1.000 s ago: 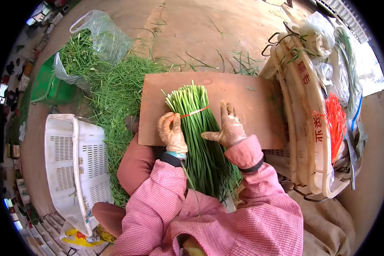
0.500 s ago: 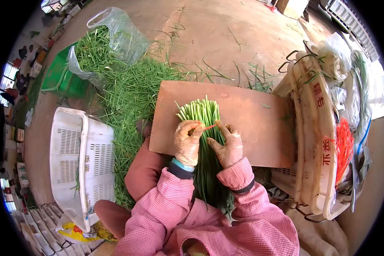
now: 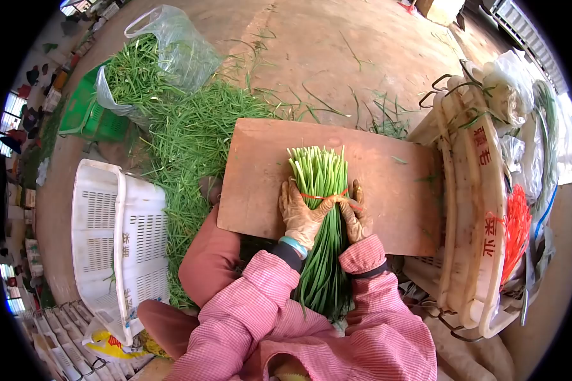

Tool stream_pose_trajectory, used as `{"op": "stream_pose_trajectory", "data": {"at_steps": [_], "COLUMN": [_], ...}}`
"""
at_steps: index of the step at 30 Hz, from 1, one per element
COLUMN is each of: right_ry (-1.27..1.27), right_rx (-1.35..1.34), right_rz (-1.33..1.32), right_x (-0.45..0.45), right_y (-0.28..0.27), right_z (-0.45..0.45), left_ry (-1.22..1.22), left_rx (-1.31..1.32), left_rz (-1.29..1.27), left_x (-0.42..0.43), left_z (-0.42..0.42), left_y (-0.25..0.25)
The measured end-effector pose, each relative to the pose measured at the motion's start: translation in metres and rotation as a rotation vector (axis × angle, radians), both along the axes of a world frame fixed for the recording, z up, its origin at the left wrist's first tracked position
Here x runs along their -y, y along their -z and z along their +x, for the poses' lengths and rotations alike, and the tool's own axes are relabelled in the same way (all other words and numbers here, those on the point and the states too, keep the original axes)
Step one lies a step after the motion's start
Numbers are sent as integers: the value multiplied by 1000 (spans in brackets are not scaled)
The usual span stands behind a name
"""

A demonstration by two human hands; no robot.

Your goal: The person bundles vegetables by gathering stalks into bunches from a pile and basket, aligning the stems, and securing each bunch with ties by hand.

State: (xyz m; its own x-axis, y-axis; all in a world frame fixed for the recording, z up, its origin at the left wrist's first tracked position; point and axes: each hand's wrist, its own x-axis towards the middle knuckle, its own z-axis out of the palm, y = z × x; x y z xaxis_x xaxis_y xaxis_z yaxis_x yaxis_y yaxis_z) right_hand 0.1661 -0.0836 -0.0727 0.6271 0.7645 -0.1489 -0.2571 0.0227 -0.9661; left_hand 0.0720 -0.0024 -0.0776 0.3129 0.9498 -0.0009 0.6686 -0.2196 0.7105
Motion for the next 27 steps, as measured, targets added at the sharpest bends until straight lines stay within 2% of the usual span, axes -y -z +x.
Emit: {"op": "stream_pose_trajectory", "data": {"at_steps": [5,7,8,9,11,13,15,16,17,19,20,21,23,24,26,27], "right_ry": [11,50,107,106,-69,-41,-158,-332,-538,-557,-621,-687,-898,-901,-1067,-1066], "right_rx": [14,110,330,332,18,36,75,215,560,713,764,803,1010,1006,1224,1147], "right_rz": [12,-25,-7,-13,-101,-47,-226,-229,-399,-391,-501,-606,-1000,-1001,-1059,-1187], "right_x": [1,0,-2,0,-6,-5,0,-1,-10,-8,-12,-20,-57,-63,-79,-93], "right_y": [28,32,39,38,21,6,-18,-40,-87,-111,-133,-159,-241,-241,-242,-228], "right_z": [-2,-4,-5,-3,4,-2,-4,1,5,3,3,9,-8,-9,-11,-15], "left_ry": [-53,-15,40,39,11,0,-152,-226,-255,-181,-131,-85,-68,3,-38,-87], "left_rx": [106,196,355,356,482,467,1278,1368,1554,1764,1857,1939,2040,2032,2142,2250], "left_rz": [-2,-16,-56,-63,-206,-207,-712,-978,-1195,-1738,-1871,-1998,-2013,-1934,-1990,-2046], "left_x": [4,8,11,19,29,38,53,60,66,75,79,82,86,84,87,88], "left_z": [-2,-3,-8,-10,-12,-14,-14,-15,-15,-15,-15,-10,3,-4,4,6], "left_y": [2,10,19,17,3,-8,-27,-25,-49,-61,-73,-94,-134,-142,-138,-131]}}
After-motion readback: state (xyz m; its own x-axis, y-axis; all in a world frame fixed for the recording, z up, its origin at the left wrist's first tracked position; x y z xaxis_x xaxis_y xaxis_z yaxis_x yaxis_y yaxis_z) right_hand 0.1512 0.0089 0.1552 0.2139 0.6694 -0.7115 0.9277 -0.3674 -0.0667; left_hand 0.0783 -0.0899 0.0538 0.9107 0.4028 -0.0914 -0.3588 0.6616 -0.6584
